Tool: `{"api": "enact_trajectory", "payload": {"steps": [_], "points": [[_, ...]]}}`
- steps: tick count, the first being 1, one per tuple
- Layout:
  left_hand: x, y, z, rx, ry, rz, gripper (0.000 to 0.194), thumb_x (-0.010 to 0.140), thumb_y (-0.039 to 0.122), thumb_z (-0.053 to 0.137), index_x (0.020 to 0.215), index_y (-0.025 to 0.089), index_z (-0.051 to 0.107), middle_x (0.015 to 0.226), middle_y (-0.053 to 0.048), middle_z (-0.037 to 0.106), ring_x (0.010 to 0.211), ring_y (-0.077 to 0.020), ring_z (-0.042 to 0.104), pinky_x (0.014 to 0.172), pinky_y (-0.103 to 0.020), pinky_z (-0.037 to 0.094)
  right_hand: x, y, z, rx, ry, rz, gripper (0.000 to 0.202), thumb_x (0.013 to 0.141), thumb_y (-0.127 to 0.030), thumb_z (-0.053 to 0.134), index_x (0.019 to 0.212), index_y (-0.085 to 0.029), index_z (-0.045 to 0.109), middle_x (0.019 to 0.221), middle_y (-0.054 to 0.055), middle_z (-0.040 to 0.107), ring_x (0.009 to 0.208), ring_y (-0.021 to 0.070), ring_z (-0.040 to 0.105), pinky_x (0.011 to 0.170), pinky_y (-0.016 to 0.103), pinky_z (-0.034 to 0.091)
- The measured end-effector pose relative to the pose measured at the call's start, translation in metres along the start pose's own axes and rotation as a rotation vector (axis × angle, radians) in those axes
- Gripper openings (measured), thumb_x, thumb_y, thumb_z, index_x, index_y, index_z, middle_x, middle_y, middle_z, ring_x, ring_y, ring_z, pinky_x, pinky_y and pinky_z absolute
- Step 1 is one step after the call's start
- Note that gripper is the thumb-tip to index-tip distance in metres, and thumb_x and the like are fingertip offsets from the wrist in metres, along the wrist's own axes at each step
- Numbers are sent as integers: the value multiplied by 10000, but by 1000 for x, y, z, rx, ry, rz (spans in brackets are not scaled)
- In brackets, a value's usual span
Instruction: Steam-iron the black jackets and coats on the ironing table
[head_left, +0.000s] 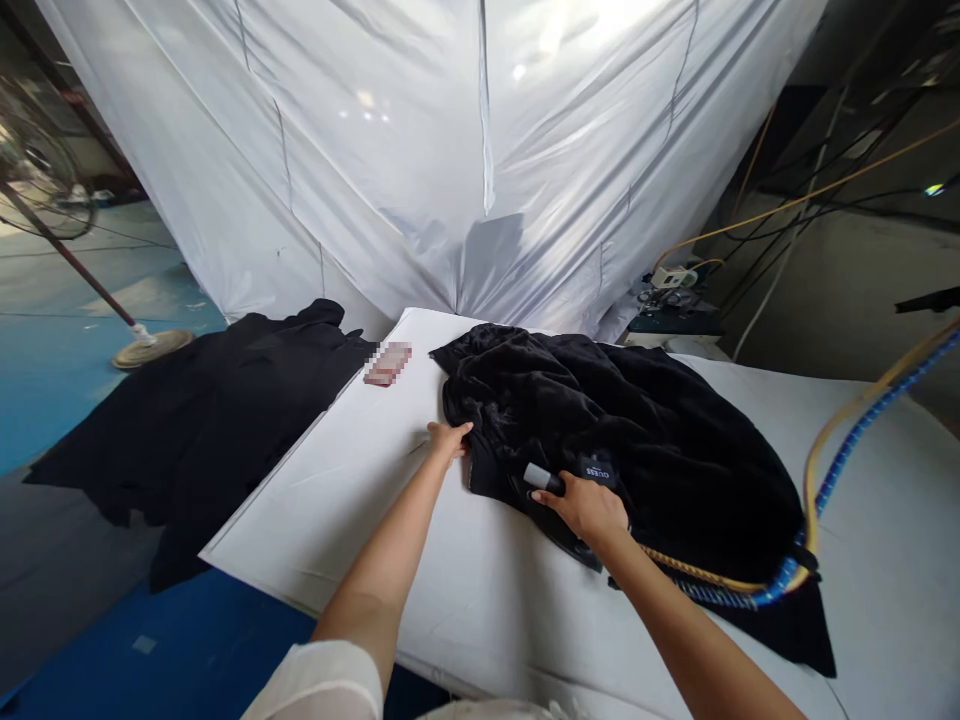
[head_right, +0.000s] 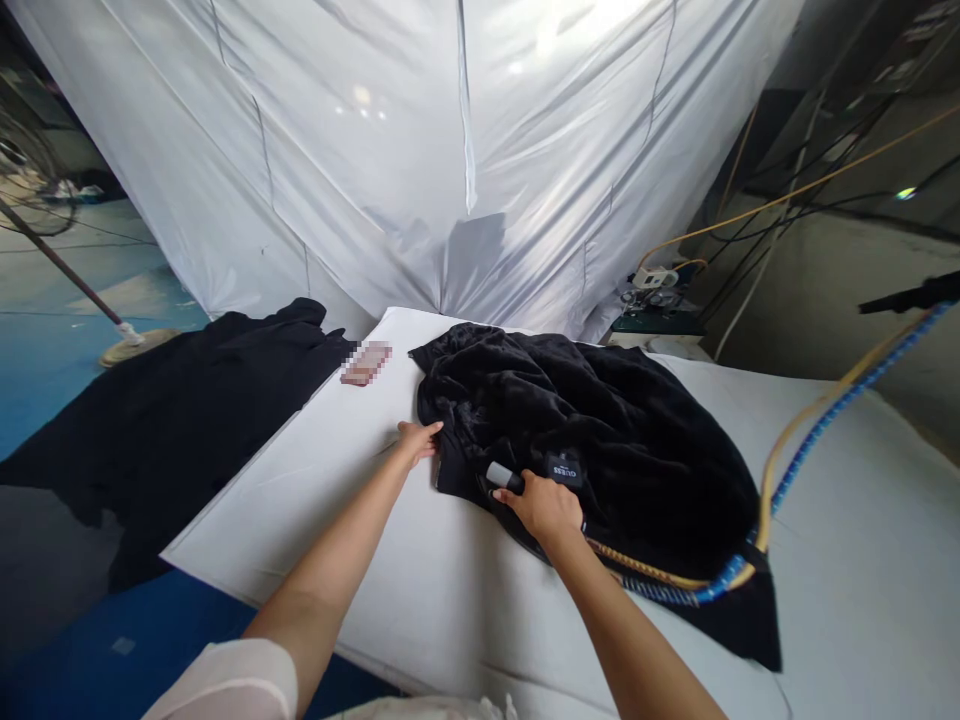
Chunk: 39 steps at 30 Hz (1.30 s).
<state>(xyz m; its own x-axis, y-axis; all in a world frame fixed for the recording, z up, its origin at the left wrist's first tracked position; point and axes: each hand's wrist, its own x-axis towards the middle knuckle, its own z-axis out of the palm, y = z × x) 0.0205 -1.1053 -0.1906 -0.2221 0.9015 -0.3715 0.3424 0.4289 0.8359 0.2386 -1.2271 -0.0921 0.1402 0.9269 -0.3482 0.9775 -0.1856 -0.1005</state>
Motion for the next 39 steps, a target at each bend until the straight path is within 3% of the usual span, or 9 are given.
{"api": "enact_trajectory", "payload": {"steps": [3,8,13,18,22,25,30,35,39], "points": [[15,8,7,-87,-146,24,304,750,304,605,984,123,539,751,-80,665,690,-167,643,632,-303,522,2,-5,1,-5,-8,5,572,702,-729,352,925,-262,594,849,74,661,848,282,613,677,379,437],[30,13,19,-200,-169,177,354,742,141,563,1091,191,530,924,-29,672,891,-139,616,792,-283,495,4,-10,4,-17,-2,23,585,702,-743,330,933,-269,583,842,70,662,839,285,615,671,377,434],[38,1,3,-186,-187,180,375,683,200,648,1043,172,550,883,-35,676,841,-161,622,779,-313,491,6,-17,5,-51,-7,45,582,712,-739,318,970,-275,559,813,62,664,827,280,617,671,373,428],[22,-10,-5,-6,-296,75,436,719,318,640,1077,139,466,676,-36,656,623,-168,633,633,-318,502,8,-32,4,-40,35,-2,547,748,-705,310,1056,-300,512,876,46,666,833,260,616,677,354,422],[12,-10,-5,313,3,260,349,781,253,573,1095,182,438,883,-77,658,867,-191,624,772,-304,452,11,-47,3,-70,25,4,553,755,-698,307,1063,-290,520,828,57,667,831,272,617,667,350,420],[17,-3,-6,412,68,325,269,794,222,541,1057,219,486,927,-62,648,970,-202,584,823,-299,411,12,-55,4,-82,20,-5,570,743,-712,311,1039,-282,537,816,62,666,831,274,617,664,345,421],[29,10,-20,323,87,196,404,674,217,666,1038,165,499,981,-81,619,948,-203,571,803,-290,416,13,-62,6,-80,16,-13,559,739,-708,326,1036,-283,538,815,65,666,832,270,619,664,344,428],[10,13,-49,122,330,334,279,788,145,460,1065,179,462,960,-49,584,921,-134,556,833,-244,415,24,-74,4,-61,2,-10,578,734,-714,325,1067,-289,531,849,75,669,845,281,618,666,362,433],[-18,11,-65,-66,394,404,280,786,120,388,1045,193,465,888,-27,588,862,-119,561,816,-221,424,37,-89,3,-41,2,-40,598,731,-726,310,1055,-280,541,873,79,669,857,280,615,673,365,435]]}}
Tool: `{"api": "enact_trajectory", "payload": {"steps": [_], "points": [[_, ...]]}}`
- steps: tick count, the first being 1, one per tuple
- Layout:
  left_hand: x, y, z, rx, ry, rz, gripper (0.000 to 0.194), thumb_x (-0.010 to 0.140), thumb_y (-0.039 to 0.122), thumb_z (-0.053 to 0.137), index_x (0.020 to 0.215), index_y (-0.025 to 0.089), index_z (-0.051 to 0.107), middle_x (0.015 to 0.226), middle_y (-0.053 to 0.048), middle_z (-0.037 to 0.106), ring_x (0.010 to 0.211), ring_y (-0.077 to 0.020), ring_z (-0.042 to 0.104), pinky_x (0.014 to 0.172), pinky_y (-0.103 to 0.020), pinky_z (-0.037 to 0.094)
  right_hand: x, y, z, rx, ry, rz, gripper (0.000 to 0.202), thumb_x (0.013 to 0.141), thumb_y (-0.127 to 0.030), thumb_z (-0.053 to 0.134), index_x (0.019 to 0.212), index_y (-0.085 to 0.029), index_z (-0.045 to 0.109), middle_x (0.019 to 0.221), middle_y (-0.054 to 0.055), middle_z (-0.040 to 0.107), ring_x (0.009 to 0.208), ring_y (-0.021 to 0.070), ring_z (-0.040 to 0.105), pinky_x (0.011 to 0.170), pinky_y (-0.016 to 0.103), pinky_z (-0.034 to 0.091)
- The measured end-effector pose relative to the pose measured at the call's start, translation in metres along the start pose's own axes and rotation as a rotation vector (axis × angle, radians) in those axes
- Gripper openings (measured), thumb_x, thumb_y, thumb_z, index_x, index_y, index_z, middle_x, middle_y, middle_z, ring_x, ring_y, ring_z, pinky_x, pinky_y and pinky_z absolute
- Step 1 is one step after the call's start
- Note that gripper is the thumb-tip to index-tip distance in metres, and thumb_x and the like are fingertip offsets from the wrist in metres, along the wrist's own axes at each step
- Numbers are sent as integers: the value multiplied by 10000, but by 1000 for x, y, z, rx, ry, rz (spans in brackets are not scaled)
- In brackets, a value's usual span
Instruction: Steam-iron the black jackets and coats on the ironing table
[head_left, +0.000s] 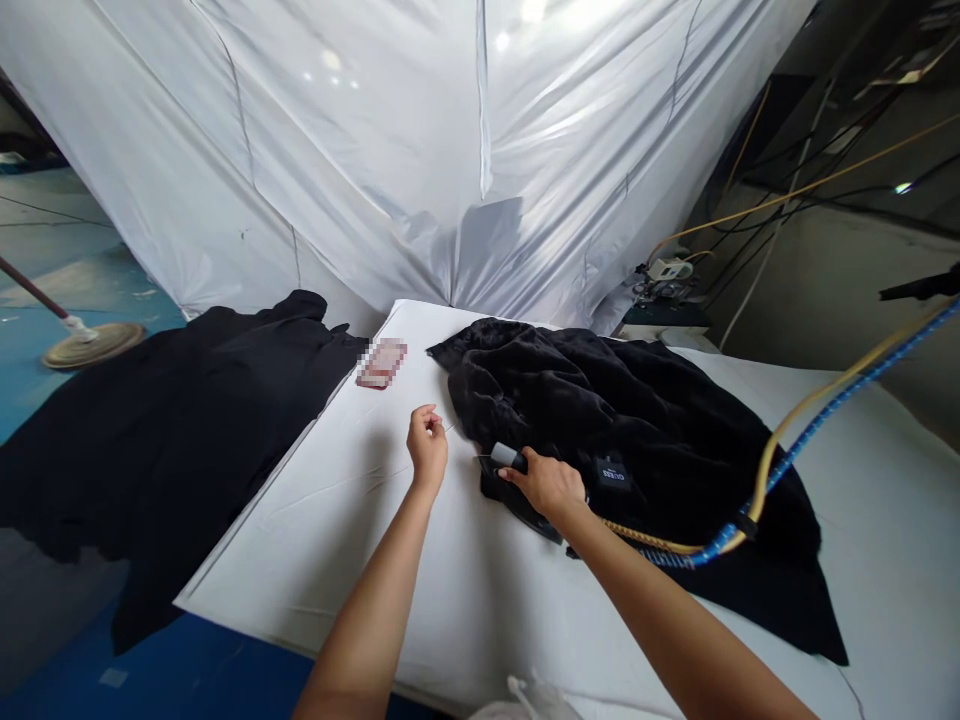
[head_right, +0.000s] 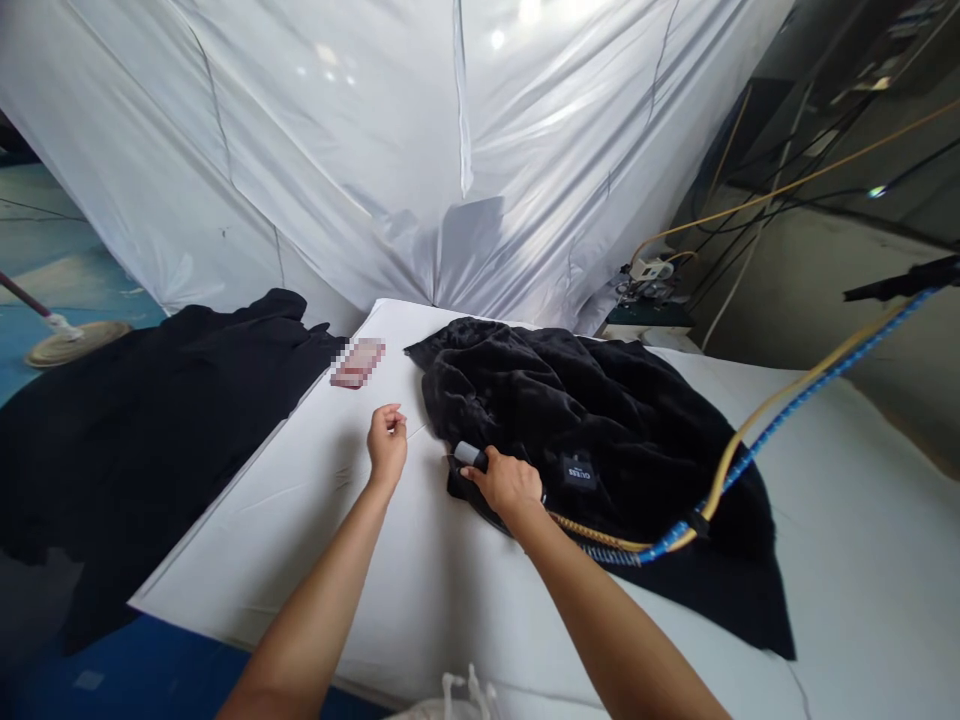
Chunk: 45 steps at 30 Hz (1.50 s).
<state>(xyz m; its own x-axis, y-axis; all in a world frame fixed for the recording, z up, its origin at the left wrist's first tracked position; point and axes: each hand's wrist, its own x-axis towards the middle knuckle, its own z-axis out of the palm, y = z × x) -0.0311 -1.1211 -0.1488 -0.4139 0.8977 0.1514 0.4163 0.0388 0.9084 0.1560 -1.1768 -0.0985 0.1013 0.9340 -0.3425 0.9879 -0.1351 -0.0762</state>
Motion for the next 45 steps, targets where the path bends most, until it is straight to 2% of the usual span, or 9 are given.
{"api": "enact_trajectory", "payload": {"steps": [8,12,16,26,30,34,39,42,45], "points": [[-32,-3,-20,-233,146,14,207,742,166,467,944,182,509,766,0,559,719,-109,547,719,-232,444,17,-28,1,34,-11,-44,635,704,-744,344,1047,-259,568,936,89,662,921,256,598,731,345,432],[-48,-4,-17,-294,150,50,210,722,175,504,930,185,524,759,13,555,711,-101,540,716,-233,436,14,-22,3,47,-46,-64,671,673,-781,322,956,-248,615,909,91,671,917,267,602,731,352,439],[-61,0,-12,-309,113,61,216,717,170,505,931,185,526,758,13,557,699,-97,532,707,-230,434,1,11,4,65,-67,-29,661,657,-781,350,936,-248,624,903,89,672,903,276,605,712,351,446],[-95,29,12,-225,74,104,197,725,162,479,913,181,533,752,5,579,684,-103,548,679,-224,444,-41,128,5,83,-65,139,628,670,-746,388,933,-227,623,921,106,652,913,286,596,717,375,441],[-105,23,21,-137,62,85,193,728,136,455,894,191,535,750,5,592,701,-110,563,699,-228,447,-53,161,5,73,-72,187,611,684,-720,401,957,-218,617,930,108,651,922,291,593,721,375,439],[-103,4,30,130,-51,-30,198,748,96,436,893,198,524,825,-10,622,776,-114,585,742,-231,437,-63,179,4,71,-69,180,608,699,-720,374,948,-218,610,942,102,650,911,292,595,714,374,436],[-77,-9,50,431,-228,-224,243,711,151,577,939,166,495,929,-73,630,876,-171,600,721,-254,423,-71,179,6,38,-11,118,556,731,-688,365,1050,-271,548,891,73,660,854,283,608,677,371,427],[-59,-8,60,474,-265,-236,292,671,181,628,928,163,489,846,-69,621,823,-200,598,666,-268,415,-71,169,8,-1,40,55,512,753,-657,369,1079,-292,519,854,55,663,826,270,615,663,351,420],[-52,-7,63,490,-343,-154,213,687,127,577,878,194,510,760,-18,590,755,-170,580,649,-253,399,-66,154,8,-19,45,46,520,774,-649,336,1123,-295,489,830,53,661,818,267,619,653,344,419]]}}
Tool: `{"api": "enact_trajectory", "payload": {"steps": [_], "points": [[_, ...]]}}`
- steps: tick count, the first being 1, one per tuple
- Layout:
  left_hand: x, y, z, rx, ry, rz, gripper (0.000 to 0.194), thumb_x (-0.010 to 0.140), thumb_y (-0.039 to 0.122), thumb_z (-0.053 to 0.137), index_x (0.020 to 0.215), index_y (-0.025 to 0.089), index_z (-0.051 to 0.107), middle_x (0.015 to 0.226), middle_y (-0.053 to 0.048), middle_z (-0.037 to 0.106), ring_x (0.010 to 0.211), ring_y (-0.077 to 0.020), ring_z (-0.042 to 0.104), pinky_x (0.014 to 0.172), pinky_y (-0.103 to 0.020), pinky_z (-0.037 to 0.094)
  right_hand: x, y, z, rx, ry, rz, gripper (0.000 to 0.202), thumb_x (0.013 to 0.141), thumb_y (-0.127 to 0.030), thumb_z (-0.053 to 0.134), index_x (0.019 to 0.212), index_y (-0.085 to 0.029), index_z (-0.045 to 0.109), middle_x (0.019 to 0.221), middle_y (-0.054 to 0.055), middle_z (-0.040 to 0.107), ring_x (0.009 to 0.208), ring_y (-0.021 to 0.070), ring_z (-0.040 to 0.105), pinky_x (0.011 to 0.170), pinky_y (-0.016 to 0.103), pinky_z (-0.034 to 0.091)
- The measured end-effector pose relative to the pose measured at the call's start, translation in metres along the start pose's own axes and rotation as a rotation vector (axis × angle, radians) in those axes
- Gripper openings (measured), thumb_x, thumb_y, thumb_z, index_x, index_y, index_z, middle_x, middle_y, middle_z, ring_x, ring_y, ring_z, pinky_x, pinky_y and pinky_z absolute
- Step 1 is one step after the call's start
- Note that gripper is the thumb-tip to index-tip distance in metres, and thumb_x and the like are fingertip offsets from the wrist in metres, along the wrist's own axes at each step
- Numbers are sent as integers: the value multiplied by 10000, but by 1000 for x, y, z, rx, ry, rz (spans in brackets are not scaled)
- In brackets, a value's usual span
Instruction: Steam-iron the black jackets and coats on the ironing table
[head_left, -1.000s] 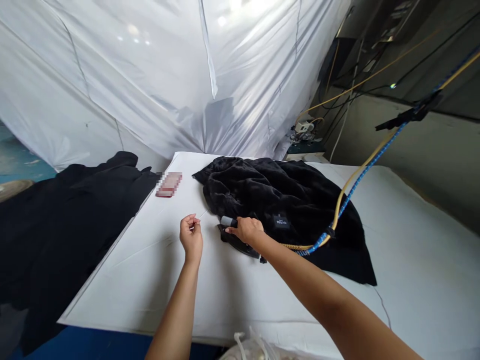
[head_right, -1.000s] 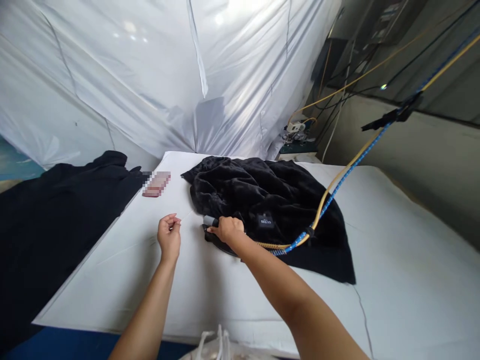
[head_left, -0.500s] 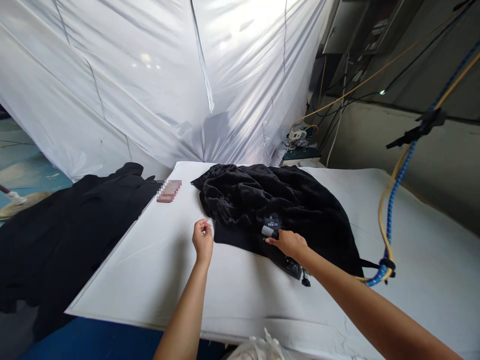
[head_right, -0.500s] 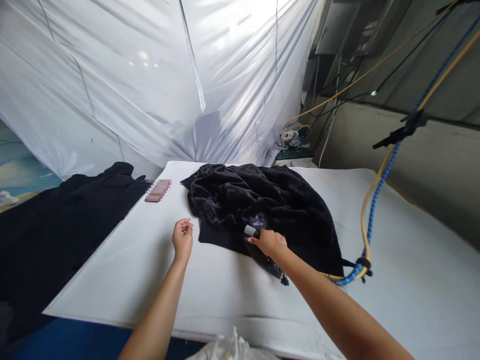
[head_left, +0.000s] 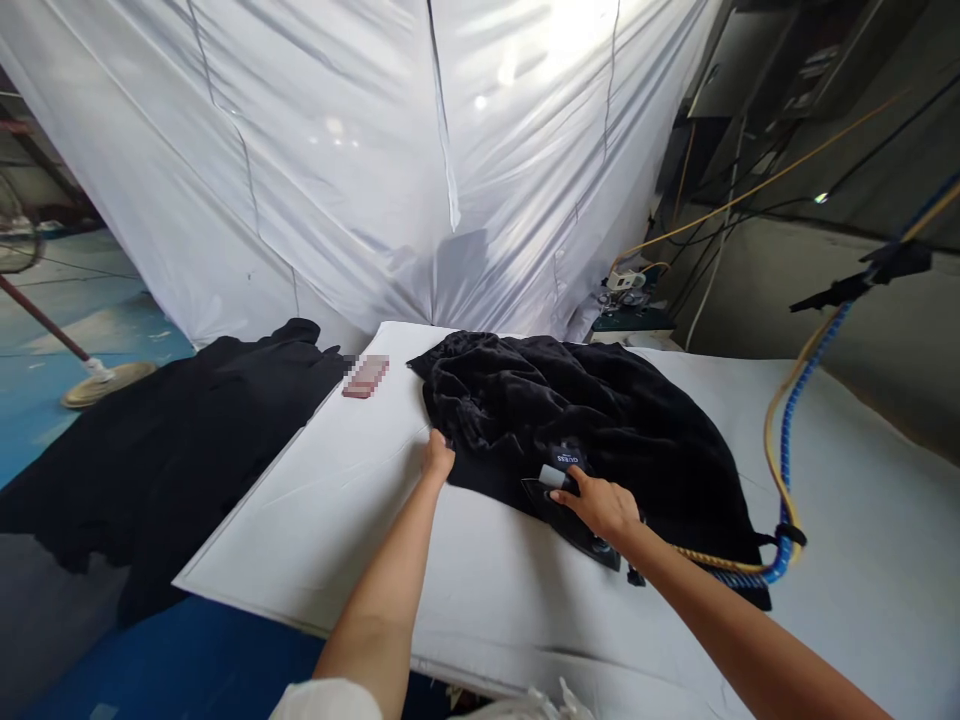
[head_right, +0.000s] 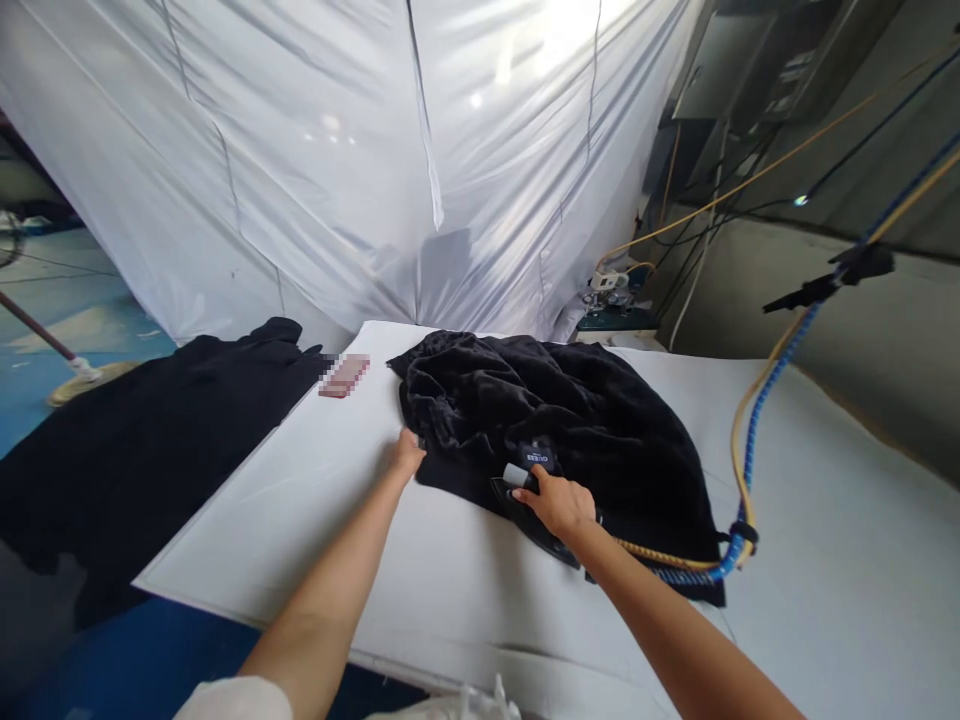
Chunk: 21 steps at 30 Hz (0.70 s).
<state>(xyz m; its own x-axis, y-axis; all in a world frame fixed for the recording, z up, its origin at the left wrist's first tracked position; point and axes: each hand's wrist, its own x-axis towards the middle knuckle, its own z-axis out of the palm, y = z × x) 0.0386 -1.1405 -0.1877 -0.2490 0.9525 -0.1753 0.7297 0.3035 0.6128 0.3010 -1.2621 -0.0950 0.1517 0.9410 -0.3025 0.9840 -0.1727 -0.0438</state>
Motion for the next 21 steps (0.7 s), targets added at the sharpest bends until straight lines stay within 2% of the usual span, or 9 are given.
{"api": "enact_trajectory", "payload": {"steps": [2,5,8,10,15,21], "points": [[-1,-2,0,12,-33,111,195,707,58,500,810,219,538,751,12,564,755,-130,561,681,-227,392,4,-11,0,1,-9,7,535,780,-652,320,1138,-288,478,834,60,661,827,267,619,660,345,420],[-3,-10,1,22,-78,261,281,710,0,436,732,228,598,804,15,536,797,-94,539,744,-192,388,10,-29,-1,16,-21,5,530,777,-659,323,1106,-282,497,856,65,658,851,264,615,679,345,422],[-3,-19,5,25,-100,397,393,717,-21,411,851,245,668,863,-15,522,830,-95,534,793,-188,403,15,-43,-1,31,-41,1,529,767,-671,329,1064,-275,516,848,65,656,854,265,614,688,350,424],[-2,-23,9,19,-84,433,460,721,-27,400,985,245,661,896,-38,527,854,-108,537,825,-200,412,19,-50,-1,38,-56,6,540,763,-677,327,1069,-273,512,846,69,655,851,268,615,687,357,427],[-6,-25,11,-6,-7,312,529,703,-18,424,1130,238,604,933,-69,562,864,-139,566,854,-232,419,24,-57,1,40,-77,-9,551,762,-679,322,1076,-269,513,831,70,659,837,269,621,683,358,433],[-6,-18,0,-39,8,147,646,681,27,486,1271,288,459,805,-38,614,814,-169,599,798,-271,425,31,-65,-2,23,-93,-45,581,734,-688,374,1109,-271,522,880,86,663,882,281,611,701,364,432]]}}
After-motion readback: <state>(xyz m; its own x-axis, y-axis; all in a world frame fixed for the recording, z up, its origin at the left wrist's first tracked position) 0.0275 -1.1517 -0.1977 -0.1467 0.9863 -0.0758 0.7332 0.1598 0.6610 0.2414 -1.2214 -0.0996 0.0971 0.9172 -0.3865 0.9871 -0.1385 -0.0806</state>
